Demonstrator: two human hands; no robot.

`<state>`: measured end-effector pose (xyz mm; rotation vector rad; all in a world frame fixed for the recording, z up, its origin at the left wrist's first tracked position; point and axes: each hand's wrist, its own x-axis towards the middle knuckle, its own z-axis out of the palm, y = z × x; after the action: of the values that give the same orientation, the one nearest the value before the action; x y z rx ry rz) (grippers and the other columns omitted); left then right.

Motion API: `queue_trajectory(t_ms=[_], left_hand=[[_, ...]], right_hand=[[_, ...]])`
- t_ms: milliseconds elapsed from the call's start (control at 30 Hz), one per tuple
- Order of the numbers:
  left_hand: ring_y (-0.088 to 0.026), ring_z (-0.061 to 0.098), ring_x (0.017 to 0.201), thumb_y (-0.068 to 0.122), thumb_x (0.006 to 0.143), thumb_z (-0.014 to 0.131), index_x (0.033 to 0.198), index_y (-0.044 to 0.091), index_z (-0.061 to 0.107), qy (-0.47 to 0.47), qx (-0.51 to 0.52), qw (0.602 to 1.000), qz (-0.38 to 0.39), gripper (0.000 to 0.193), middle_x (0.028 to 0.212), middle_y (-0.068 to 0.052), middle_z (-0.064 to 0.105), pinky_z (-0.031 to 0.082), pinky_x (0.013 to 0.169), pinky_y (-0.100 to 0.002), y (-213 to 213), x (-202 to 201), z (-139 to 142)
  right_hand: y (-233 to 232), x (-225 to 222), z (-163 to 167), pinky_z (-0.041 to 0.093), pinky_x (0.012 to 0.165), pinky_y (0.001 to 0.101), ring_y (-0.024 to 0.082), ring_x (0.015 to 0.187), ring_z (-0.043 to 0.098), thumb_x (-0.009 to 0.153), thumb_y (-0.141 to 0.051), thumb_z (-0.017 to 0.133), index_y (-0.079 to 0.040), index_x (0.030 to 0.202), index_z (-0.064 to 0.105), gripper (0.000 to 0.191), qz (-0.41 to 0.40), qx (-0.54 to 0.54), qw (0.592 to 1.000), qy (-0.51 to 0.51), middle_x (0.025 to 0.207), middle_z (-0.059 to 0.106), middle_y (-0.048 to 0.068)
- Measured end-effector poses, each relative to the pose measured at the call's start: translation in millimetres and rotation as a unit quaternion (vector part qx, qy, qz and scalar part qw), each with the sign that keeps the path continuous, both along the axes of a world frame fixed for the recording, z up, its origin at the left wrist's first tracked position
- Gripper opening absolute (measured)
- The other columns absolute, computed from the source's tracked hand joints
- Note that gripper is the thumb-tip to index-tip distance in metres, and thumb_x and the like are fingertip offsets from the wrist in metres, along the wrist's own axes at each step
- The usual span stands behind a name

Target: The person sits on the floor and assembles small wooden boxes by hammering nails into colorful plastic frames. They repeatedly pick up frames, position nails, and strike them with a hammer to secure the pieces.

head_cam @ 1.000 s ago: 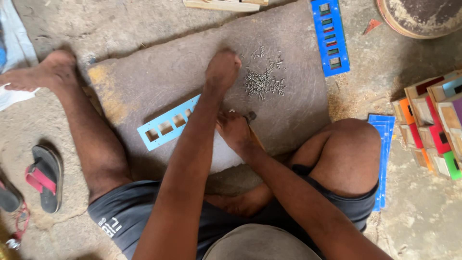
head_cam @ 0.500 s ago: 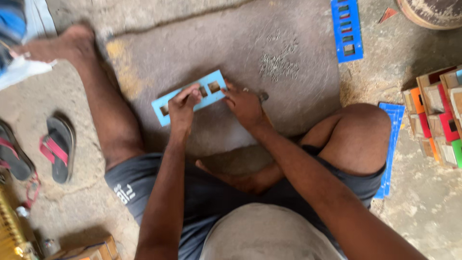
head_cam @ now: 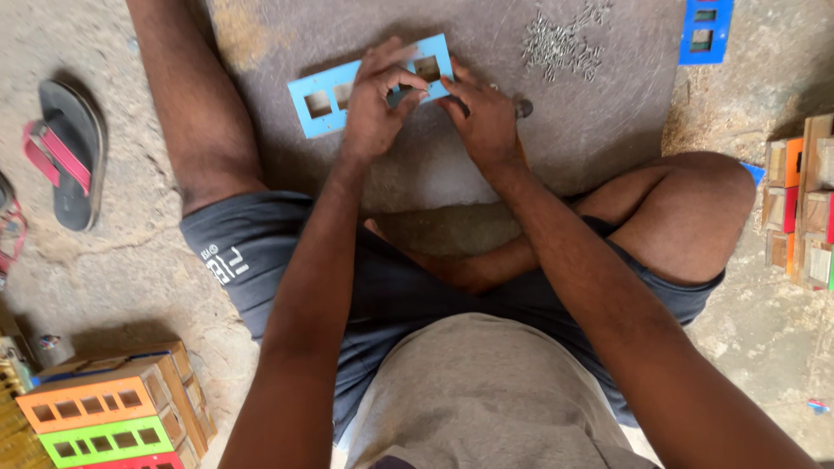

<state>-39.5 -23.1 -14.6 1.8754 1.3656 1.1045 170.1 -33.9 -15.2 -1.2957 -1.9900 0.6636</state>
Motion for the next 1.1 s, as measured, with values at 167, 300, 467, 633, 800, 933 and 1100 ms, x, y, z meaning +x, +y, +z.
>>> queue_trajectory(t_ms=[167, 300, 467, 633, 800, 933, 1100], left_hand=[[-0.03, 0.043, 0.147, 0.012, 0.088, 0.092, 0.099, 0.019, 0.083, 0.061, 0.025, 0.997, -0.029, 0.016, 0.152, -0.001, 0.056, 0.032, 0.124, -0.05, 0.4, -0.3, -15.9], [-0.029, 0.043, 0.145, 0.013, 0.088, 0.092, 0.098, 0.018, 0.083, 0.065, 0.002, 0.997, -0.034, 0.014, 0.151, -0.001, 0.055, 0.031, 0.124, -0.05, 1.0, -1.3, -26.6], [-0.03, 0.041, 0.147, 0.016, 0.095, 0.092, 0.099, 0.019, 0.084, 0.06, 0.016, 0.997, -0.036, 0.01, 0.154, -0.002, 0.053, 0.031, 0.124, -0.049, -0.7, -2.6, -36.6], [-0.03, 0.04, 0.148, 0.016, 0.095, 0.093, 0.101, 0.019, 0.085, 0.077, 0.019, 0.996, -0.036, 0.011, 0.156, -0.001, 0.052, 0.03, 0.125, -0.051, -1.6, -3.6, -41.4], [-0.033, 0.041, 0.144, 0.018, 0.092, 0.092, 0.103, 0.019, 0.085, 0.068, -0.005, 0.997, -0.029, 0.013, 0.155, -0.006, 0.052, 0.031, 0.121, -0.051, -1.2, -1.4, -39.1], [-0.034, 0.044, 0.14, 0.02, 0.088, 0.093, 0.101, 0.018, 0.085, 0.084, -0.035, 0.996, -0.023, 0.015, 0.148, -0.008, 0.055, 0.028, 0.122, -0.052, -1.7, -0.1, -30.4], [-0.034, 0.045, 0.141, 0.019, 0.087, 0.094, 0.118, 0.015, 0.076, 0.084, -0.012, 0.995, -0.051, 0.036, 0.149, -0.011, 0.055, 0.026, 0.121, -0.052, 1.9, -3.9, -25.6]], right_hand=[[5.8, 0.5, -2.9, 0.055, 0.102, 0.0416, 0.032, 0.123, 0.066, 0.096, -0.013, 0.081, -0.006, 0.126, 0.073, 0.032, -0.005, -0.035, 0.999, -0.02, 0.145, 0.064, 0.008], [-3.6, 25.1, 19.1, 0.045, 0.105, 0.0498, 0.041, 0.133, 0.051, 0.086, -0.022, 0.088, -0.006, 0.134, 0.064, 0.056, 0.071, -0.033, 0.991, -0.105, 0.152, 0.052, 0.019], [-83.4, 90.1, 39.6, 0.05, 0.096, 0.0475, 0.042, 0.12, 0.059, 0.093, -0.023, 0.08, 0.003, 0.139, 0.048, 0.061, -0.038, -0.174, 0.98, -0.084, 0.135, 0.057, 0.029], [-112.8, 105.6, 31.6, 0.055, 0.061, 0.0368, 0.025, 0.07, 0.064, 0.105, -0.022, 0.068, 0.004, 0.115, 0.059, 0.03, -0.094, -0.474, 0.873, 0.063, 0.087, 0.064, 0.018], [-98.2, 84.5, 46.1, 0.053, 0.055, 0.0399, 0.026, 0.061, 0.07, 0.105, -0.018, 0.065, 0.0, 0.124, 0.052, 0.03, -0.029, -0.226, 0.974, -0.023, 0.074, 0.066, 0.015], [-81.9, 69.3, 48.3, 0.052, 0.057, 0.0456, 0.034, 0.066, 0.069, 0.106, -0.016, 0.065, 0.001, 0.132, 0.049, 0.035, 0.011, -0.185, 0.98, -0.068, 0.075, 0.067, 0.02], [-73.6, 69.1, 55.4, 0.051, 0.054, 0.0416, 0.03, 0.064, 0.069, 0.106, -0.017, 0.068, 0.0, 0.132, 0.051, 0.035, -0.005, -0.171, 0.98, -0.099, 0.075, 0.067, 0.018]])
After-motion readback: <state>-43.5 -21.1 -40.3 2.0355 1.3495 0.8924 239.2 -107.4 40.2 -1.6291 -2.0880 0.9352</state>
